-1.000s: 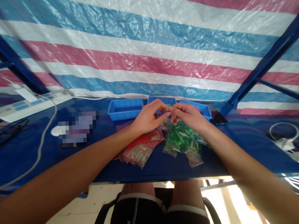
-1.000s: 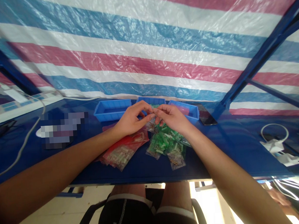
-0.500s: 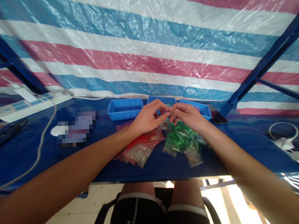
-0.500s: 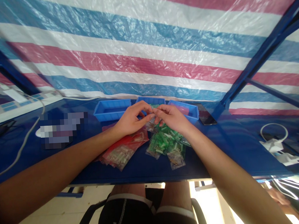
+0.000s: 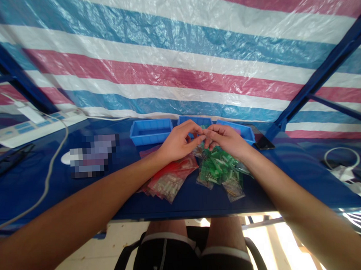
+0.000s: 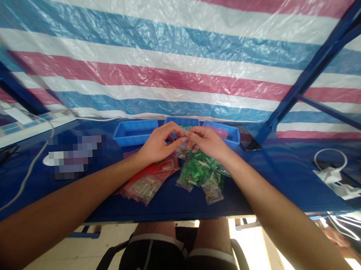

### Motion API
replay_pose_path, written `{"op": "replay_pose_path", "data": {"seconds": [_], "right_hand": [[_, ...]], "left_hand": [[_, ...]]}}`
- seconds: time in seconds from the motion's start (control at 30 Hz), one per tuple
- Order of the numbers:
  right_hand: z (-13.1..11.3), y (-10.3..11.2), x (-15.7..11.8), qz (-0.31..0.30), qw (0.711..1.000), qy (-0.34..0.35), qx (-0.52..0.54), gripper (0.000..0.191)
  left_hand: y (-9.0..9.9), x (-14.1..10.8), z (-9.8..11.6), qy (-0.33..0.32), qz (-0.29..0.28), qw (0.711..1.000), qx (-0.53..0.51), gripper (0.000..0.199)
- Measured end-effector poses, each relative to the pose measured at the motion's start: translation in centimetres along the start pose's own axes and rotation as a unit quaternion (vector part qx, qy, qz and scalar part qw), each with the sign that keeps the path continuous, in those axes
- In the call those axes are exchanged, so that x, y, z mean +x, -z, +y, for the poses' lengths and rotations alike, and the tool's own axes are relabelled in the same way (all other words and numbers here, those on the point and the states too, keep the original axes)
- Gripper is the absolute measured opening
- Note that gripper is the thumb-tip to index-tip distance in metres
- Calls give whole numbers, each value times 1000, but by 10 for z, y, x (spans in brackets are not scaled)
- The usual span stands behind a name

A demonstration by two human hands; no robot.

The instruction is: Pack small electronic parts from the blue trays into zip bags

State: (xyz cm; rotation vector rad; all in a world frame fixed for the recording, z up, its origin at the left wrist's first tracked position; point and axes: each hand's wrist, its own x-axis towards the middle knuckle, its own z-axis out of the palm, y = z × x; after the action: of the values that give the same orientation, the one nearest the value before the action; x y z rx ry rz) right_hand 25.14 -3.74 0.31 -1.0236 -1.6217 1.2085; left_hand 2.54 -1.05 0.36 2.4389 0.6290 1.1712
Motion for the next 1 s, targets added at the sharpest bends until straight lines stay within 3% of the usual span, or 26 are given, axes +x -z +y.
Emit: {"op": "replay_pose_path", "data": {"seconds": [0.17, 0.3, 0.47, 0.63, 0.73, 0.83, 0.93, 1.0], "right_hand": [[-9, -4, -2, 45, 998, 39, 17, 49], [-12, -5, -2, 40, 996, 77, -22, 45], [-4, -1, 1, 80, 993, 86, -29, 42], [-1, 2, 4, 101, 993, 51, 46, 46], [-3, 1, 4, 111, 988, 27, 100, 51], [-5, 1, 3, 116, 983, 2, 141, 58], [-3, 2, 2, 111, 981, -10, 161, 61], [-2, 2, 3, 104, 981, -18, 163, 59]], "left_hand": [[1, 1, 4, 13, 20, 1000, 2, 30], [2, 1, 4, 24, 43, 999, 1, 34], [3, -1, 2, 45, 30, 999, -6, 42], [0, -1, -1, 57, 73, 996, 3, 38], [0, 0, -1, 24, 98, 995, 19, 48], [1, 2, 2, -38, 69, 997, 19, 56], [1, 3, 3, -87, 30, 996, 22, 37], [1, 3, 3, -92, 38, 995, 24, 25]]}}
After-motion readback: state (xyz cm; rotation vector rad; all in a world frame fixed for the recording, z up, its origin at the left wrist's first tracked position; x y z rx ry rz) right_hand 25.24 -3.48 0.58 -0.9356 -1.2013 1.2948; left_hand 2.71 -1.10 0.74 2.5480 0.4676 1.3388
